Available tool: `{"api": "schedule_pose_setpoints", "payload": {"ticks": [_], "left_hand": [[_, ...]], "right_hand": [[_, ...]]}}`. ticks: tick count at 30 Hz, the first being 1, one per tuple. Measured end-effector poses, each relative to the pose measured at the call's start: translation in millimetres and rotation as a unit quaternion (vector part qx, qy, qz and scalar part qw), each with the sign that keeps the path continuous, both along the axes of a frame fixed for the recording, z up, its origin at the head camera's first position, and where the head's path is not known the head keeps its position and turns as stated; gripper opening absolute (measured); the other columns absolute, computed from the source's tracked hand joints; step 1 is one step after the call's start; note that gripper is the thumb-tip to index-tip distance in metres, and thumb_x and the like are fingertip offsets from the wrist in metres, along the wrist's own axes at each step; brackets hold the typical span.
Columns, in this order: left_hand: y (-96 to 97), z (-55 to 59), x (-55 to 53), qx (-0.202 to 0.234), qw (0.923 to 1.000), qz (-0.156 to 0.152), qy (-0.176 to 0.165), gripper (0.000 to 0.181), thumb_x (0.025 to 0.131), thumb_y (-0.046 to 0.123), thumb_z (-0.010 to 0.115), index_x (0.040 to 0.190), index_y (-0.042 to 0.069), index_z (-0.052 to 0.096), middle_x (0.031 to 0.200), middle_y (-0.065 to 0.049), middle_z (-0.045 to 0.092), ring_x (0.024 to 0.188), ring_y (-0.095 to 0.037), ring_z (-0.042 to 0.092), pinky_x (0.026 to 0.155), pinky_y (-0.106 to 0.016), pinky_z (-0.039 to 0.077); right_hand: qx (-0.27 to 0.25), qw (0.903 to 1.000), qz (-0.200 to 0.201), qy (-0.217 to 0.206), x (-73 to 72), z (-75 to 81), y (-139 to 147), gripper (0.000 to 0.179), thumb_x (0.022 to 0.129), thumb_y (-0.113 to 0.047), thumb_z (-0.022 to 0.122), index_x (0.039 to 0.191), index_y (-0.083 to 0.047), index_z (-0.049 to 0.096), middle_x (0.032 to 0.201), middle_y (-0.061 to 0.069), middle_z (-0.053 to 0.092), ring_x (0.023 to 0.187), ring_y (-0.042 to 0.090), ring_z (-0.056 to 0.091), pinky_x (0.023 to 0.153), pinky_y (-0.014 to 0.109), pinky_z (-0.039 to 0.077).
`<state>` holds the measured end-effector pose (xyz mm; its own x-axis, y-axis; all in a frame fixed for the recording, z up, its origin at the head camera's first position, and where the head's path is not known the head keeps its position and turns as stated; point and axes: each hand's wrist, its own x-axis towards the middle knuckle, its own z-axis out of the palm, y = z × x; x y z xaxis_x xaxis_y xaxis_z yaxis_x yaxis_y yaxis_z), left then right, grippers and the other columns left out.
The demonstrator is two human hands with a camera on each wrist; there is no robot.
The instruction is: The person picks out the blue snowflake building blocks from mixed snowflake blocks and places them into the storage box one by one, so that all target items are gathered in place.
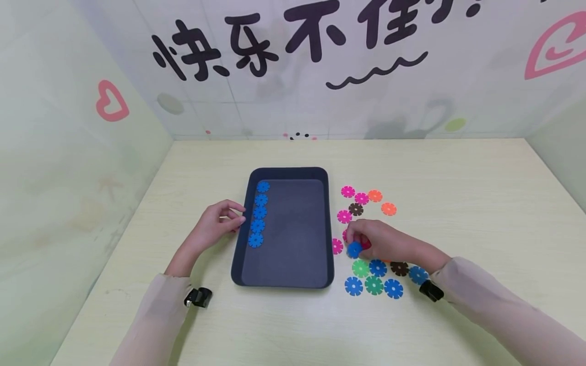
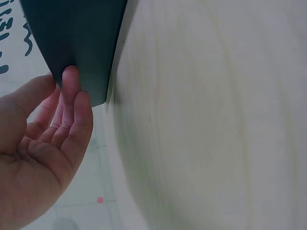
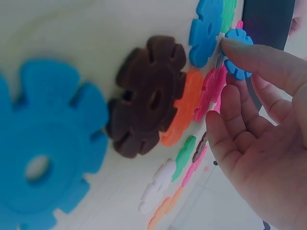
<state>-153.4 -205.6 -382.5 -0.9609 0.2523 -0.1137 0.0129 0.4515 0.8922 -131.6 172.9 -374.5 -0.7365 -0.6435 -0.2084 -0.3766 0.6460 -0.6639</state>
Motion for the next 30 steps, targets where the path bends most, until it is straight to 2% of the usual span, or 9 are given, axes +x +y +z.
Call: {"api": "schedule_pose_setpoints", "payload": {"ticks": [9, 21, 30], "left_hand": [[-0.2, 0.0, 0.0, 0.0, 1.0, 0.0, -0.005, 0.025, 0.09, 0.007, 0.059, 0.111, -0.005, 0.054, 0.084, -0.016, 0.061, 0.069, -0.02, 0.063, 0.067, -0.034, 0.054], [-0.4, -0.2, 0.4, -0.003, 1.0, -0.001, -0.002, 0.024, 0.09, 0.006, 0.058, 0.111, -0.006, 0.054, 0.083, -0.016, 0.061, 0.069, -0.02, 0.063, 0.067, -0.034, 0.054], [-0.3, -0.9, 0.6, 0.001, 1.0, -0.002, 0.002, 0.024, 0.09, 0.005, 0.058, 0.11, -0.006, 0.054, 0.083, -0.016, 0.061, 0.068, -0.02, 0.063, 0.067, -0.034, 0.054]], "right_hand": [[-0.002, 0.9998, 0.001, 0.018, 2.1, -0.1, 0.3, 0.036, 0.067, -0.004, 0.081, 0.091, -0.015, 0.057, 0.086, -0.006, 0.055, 0.079, 0.015, 0.051, 0.066, 0.022, 0.049], [-0.02, 0.9996, -0.014, 0.01, 4.2, -0.8, 0.5, 0.033, 0.07, -0.001, 0.078, 0.092, -0.016, 0.06, 0.086, -0.007, 0.057, 0.077, 0.015, 0.053, 0.066, 0.023, 0.05], [-0.042, 0.9989, 0.007, 0.021, 6.3, 0.2, 4.6, 0.028, 0.075, 0.006, 0.071, 0.091, -0.015, 0.064, 0.09, -0.005, 0.059, 0.079, 0.013, 0.053, 0.068, 0.023, 0.05]]}}
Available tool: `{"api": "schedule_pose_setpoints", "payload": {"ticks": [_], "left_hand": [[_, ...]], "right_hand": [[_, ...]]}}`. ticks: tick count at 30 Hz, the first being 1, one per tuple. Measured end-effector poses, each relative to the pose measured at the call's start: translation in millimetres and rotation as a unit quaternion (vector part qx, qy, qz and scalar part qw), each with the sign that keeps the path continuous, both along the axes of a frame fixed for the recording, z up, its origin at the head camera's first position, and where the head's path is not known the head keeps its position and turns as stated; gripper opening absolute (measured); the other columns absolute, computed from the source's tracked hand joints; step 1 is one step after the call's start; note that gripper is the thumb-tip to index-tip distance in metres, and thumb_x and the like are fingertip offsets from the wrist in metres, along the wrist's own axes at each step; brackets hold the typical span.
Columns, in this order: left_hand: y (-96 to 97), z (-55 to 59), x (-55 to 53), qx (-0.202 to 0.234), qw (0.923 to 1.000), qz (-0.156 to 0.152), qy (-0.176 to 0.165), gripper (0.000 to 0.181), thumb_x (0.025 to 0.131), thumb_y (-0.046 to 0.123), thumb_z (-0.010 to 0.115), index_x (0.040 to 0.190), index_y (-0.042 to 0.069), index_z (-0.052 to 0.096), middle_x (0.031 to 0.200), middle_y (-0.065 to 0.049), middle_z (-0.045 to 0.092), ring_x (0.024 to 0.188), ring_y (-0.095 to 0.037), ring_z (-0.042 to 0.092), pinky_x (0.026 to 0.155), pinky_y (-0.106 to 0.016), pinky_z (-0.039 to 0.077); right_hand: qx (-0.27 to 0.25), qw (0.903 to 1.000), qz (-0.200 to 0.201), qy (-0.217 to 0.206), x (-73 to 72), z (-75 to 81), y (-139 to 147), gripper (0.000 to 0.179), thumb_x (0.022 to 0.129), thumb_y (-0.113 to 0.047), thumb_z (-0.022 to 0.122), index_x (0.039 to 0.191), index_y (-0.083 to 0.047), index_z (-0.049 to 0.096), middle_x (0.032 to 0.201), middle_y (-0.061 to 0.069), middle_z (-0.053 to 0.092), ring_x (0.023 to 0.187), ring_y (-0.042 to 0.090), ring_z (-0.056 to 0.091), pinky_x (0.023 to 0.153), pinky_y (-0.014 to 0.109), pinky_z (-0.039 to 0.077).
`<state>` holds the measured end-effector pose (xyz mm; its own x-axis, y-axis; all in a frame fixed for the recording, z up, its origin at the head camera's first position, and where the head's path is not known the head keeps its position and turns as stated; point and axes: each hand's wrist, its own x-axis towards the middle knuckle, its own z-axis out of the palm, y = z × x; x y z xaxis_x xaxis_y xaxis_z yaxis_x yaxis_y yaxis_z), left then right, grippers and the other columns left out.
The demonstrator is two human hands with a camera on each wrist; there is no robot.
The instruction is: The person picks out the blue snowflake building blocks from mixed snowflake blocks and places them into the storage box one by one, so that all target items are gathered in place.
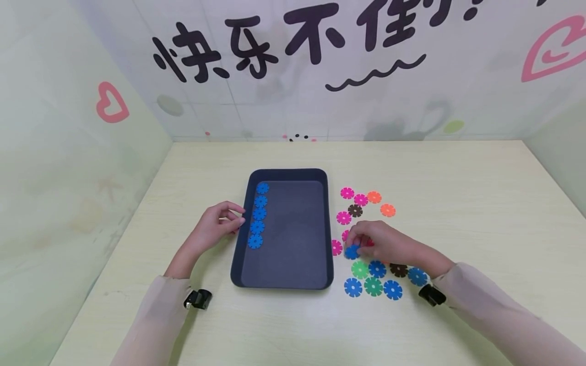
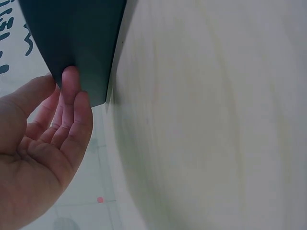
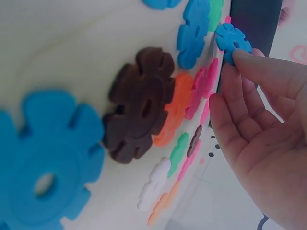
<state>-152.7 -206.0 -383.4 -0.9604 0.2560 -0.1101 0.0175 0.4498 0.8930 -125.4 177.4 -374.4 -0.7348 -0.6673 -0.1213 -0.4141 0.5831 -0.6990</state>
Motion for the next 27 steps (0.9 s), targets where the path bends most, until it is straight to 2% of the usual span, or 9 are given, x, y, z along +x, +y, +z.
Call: {"api": "schedule_pose_setpoints", "payload": {"ticks": [10, 17, 23, 27], "left_hand": [[-0.1, 0.1, 0.0, -0.004, 1.0, -0.002, 0.003, 0.024, 0.09, 0.006, 0.058, 0.11, -0.006, 0.054, 0.083, -0.016, 0.062, 0.068, -0.02, 0.063, 0.067, -0.034, 0.054], [-0.3, 0.4, 0.3, -0.003, 1.0, -0.001, 0.005, 0.024, 0.09, 0.006, 0.058, 0.11, -0.006, 0.054, 0.083, -0.015, 0.062, 0.067, -0.021, 0.063, 0.067, -0.034, 0.054], [-0.4, 0.3, 0.1, -0.002, 1.0, -0.002, 0.007, 0.024, 0.09, 0.006, 0.058, 0.11, -0.006, 0.055, 0.082, -0.015, 0.061, 0.068, -0.02, 0.063, 0.066, -0.034, 0.054], [0.0, 0.0, -0.1, -0.003, 1.0, -0.001, 0.008, 0.024, 0.09, 0.006, 0.058, 0.11, -0.006, 0.055, 0.082, -0.015, 0.062, 0.068, -0.02, 0.063, 0.066, -0.034, 0.054]], "right_hand": [[-0.021, 0.9997, 0.008, 0.013, 0.1, 7.3, -1.2, 0.022, 0.08, 0.005, 0.067, 0.094, -0.011, 0.067, 0.092, -0.004, 0.061, 0.084, 0.013, 0.056, 0.07, 0.022, 0.051], [-0.046, 0.9988, 0.011, 0.009, -1.5, 17.1, -5.1, 0.022, 0.081, 0.004, 0.066, 0.096, -0.012, 0.067, 0.09, -0.003, 0.059, 0.074, 0.013, 0.054, 0.062, 0.024, 0.051], [-0.058, 0.9981, 0.02, -0.001, -2.8, 26.0, -14.5, 0.019, 0.083, 0.0, 0.065, 0.097, -0.012, 0.068, 0.092, -0.003, 0.061, 0.077, 0.016, 0.055, 0.06, 0.025, 0.052], [-0.064, 0.9971, 0.038, 0.014, -5.3, 28.1, -23.3, 0.018, 0.083, 0.0, 0.065, 0.098, -0.01, 0.068, 0.092, -0.004, 0.061, 0.079, 0.012, 0.055, 0.064, 0.026, 0.052]]}}
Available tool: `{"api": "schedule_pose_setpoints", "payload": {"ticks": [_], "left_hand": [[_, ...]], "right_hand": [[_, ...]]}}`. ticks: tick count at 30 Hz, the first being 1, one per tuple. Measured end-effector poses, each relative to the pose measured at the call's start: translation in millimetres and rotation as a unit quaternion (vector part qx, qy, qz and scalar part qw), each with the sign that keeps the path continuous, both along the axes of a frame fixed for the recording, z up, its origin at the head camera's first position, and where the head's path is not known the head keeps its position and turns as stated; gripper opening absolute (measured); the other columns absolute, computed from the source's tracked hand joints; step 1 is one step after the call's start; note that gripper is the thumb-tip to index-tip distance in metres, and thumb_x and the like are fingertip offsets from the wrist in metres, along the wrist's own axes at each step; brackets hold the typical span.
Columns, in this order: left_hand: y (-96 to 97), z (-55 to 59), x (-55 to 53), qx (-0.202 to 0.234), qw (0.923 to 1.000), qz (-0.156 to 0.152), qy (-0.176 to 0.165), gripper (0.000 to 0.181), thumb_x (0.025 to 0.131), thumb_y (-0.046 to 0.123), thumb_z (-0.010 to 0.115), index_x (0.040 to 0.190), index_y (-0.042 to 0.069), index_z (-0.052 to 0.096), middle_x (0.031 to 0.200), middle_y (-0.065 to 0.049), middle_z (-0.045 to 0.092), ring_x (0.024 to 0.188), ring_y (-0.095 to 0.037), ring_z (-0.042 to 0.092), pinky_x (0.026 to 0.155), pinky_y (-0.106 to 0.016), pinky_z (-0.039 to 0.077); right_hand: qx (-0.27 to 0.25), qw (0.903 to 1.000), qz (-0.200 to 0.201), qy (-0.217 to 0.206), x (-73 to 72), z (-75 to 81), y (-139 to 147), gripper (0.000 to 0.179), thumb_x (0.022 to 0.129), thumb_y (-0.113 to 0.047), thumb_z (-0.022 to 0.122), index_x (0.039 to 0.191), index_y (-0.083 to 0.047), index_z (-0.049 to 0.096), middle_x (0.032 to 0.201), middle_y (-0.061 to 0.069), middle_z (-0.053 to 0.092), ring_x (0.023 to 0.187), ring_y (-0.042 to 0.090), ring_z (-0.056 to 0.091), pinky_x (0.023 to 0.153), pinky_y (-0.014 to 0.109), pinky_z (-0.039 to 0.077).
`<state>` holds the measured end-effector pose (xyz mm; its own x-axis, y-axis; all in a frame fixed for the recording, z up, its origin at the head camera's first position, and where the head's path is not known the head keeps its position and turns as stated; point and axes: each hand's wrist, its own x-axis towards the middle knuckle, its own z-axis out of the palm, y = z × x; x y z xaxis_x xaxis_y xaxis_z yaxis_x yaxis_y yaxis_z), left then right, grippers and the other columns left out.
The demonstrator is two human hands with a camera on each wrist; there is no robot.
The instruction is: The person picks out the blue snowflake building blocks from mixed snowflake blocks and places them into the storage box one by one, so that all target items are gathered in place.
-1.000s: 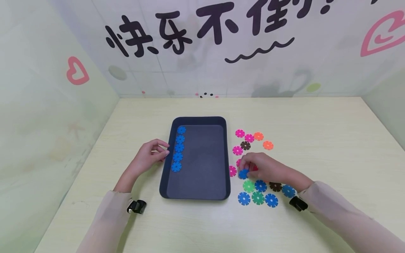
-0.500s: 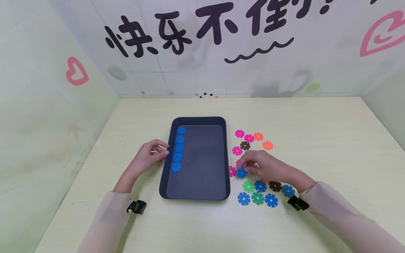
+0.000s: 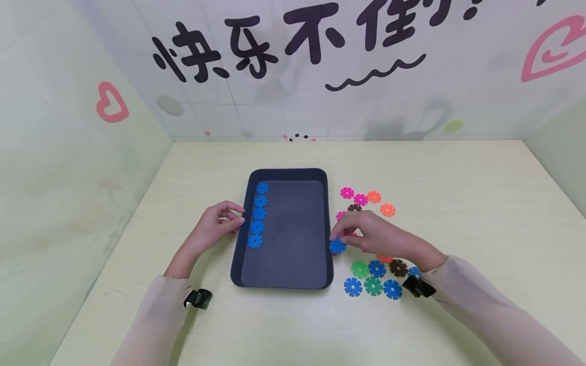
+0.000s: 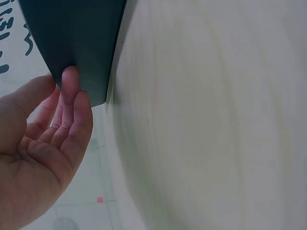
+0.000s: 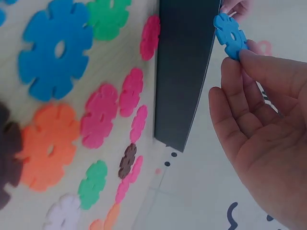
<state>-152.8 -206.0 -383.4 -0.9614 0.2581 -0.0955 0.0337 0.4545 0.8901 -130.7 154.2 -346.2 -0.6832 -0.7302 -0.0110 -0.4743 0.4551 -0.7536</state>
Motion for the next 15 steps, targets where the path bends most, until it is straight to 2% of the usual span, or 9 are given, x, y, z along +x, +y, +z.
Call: {"api": "schedule_pose_setpoints", "payload": {"ticks": [5, 15], "left_hand": [[-0.1, -0.4, -0.1, -0.001, 1.0, 0.001, -0.002, 0.024, 0.09, 0.006, 0.058, 0.11, -0.006, 0.055, 0.083, -0.015, 0.061, 0.069, -0.02, 0.063, 0.067, -0.034, 0.054], [-0.5, -0.9, -1.0, 0.002, 1.0, 0.002, -0.006, 0.024, 0.09, 0.006, 0.059, 0.11, -0.006, 0.054, 0.082, -0.016, 0.061, 0.067, -0.021, 0.062, 0.067, -0.034, 0.054]], "right_hand": [[-0.001, 0.9993, 0.027, 0.026, -4.4, 0.3, -11.6, 0.017, 0.082, -0.002, 0.067, 0.098, -0.008, 0.068, 0.09, -0.004, 0.06, 0.08, 0.009, 0.056, 0.069, 0.027, 0.051], [0.014, 0.9992, 0.038, -0.003, -13.0, 2.1, -31.6, 0.018, 0.083, -0.003, 0.067, 0.1, -0.007, 0.068, 0.091, -0.002, 0.059, 0.082, 0.01, 0.056, 0.07, 0.024, 0.052]]}}
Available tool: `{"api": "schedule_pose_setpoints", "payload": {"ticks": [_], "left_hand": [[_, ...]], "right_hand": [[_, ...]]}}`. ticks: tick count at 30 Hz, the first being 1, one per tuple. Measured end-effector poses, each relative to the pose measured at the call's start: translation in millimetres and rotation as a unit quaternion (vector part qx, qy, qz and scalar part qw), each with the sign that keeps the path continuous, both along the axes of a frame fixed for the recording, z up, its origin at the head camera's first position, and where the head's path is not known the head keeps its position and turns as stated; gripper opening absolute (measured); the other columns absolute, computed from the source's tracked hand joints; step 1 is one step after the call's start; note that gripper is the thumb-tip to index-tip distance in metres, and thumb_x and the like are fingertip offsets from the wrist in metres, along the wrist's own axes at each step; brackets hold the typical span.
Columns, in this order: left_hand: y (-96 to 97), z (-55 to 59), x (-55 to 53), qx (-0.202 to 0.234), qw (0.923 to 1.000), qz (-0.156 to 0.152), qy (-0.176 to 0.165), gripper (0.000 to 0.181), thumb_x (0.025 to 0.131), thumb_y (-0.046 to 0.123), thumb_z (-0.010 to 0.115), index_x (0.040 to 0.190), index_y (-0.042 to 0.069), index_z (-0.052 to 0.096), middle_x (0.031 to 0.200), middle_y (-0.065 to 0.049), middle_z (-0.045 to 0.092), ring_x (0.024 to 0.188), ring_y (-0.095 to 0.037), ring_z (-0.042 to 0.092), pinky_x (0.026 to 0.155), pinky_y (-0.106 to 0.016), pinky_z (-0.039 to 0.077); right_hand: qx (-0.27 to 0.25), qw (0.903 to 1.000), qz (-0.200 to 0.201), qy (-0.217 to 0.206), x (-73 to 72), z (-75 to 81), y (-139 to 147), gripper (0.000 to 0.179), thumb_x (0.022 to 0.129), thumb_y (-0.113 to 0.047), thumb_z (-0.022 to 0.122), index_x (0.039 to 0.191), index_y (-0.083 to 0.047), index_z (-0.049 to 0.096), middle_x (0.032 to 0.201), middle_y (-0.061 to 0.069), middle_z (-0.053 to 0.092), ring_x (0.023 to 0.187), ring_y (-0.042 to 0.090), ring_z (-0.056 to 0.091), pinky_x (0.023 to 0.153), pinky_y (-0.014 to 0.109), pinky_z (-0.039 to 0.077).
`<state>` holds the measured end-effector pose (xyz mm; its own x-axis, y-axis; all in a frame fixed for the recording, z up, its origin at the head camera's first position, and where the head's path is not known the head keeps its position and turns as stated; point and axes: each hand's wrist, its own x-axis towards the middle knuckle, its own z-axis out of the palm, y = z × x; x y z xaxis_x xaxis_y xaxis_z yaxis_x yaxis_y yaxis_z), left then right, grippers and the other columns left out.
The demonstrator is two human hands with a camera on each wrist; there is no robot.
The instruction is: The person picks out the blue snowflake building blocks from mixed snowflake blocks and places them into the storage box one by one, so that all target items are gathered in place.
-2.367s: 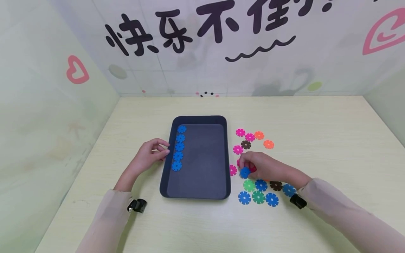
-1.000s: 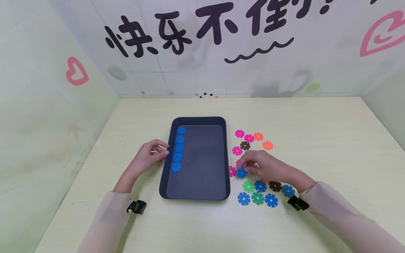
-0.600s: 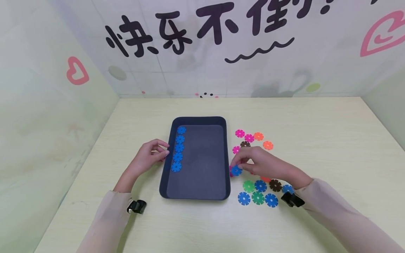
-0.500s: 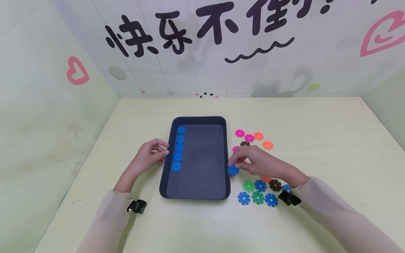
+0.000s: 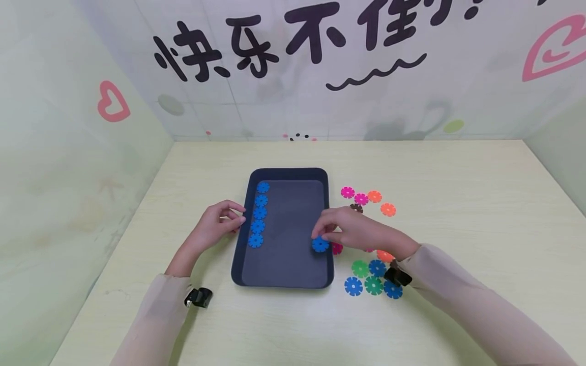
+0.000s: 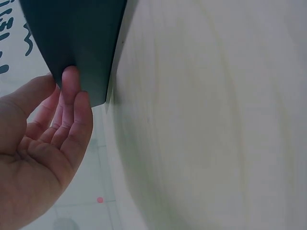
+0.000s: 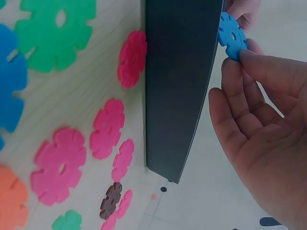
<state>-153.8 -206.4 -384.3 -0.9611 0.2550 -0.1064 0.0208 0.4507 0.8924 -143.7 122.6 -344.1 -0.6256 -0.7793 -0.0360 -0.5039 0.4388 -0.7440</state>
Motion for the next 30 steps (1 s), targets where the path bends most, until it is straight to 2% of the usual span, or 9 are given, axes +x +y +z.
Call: {"api": "schedule_pose_setpoints", "payload": {"ticks": [6, 17, 30], "left_hand": [[0.4, -0.4, -0.8, -0.002, 1.0, -0.001, 0.002, 0.024, 0.09, 0.005, 0.058, 0.11, -0.006, 0.054, 0.082, -0.015, 0.061, 0.067, -0.021, 0.063, 0.066, -0.034, 0.054], [0.5, -1.4, -1.0, -0.004, 1.0, -0.001, 0.0, 0.024, 0.09, 0.006, 0.058, 0.11, -0.006, 0.054, 0.082, -0.015, 0.062, 0.068, -0.021, 0.063, 0.067, -0.034, 0.054], [1.4, 1.2, 1.0, -0.001, 1.0, -0.001, 0.008, 0.022, 0.09, 0.004, 0.058, 0.109, -0.006, 0.055, 0.082, -0.016, 0.062, 0.067, -0.025, 0.062, 0.066, -0.036, 0.054]], "right_hand": [[0.015, 0.9998, 0.008, -0.014, -6.8, -1.0, -15.3, 0.015, 0.084, -0.002, 0.064, 0.098, -0.008, 0.069, 0.088, -0.003, 0.058, 0.076, 0.01, 0.054, 0.068, 0.022, 0.051], [0.032, 0.9981, 0.052, -0.002, -22.2, -0.5, -43.0, 0.013, 0.085, -0.001, 0.063, 0.095, -0.007, 0.069, 0.089, -0.002, 0.062, 0.077, 0.009, 0.055, 0.071, 0.02, 0.048], [0.058, 0.9933, 0.092, -0.038, -45.4, 1.4, -73.9, 0.012, 0.083, 0.004, 0.062, 0.091, -0.002, 0.069, 0.078, 0.001, 0.064, 0.067, 0.009, 0.055, 0.066, 0.02, 0.049]]}}
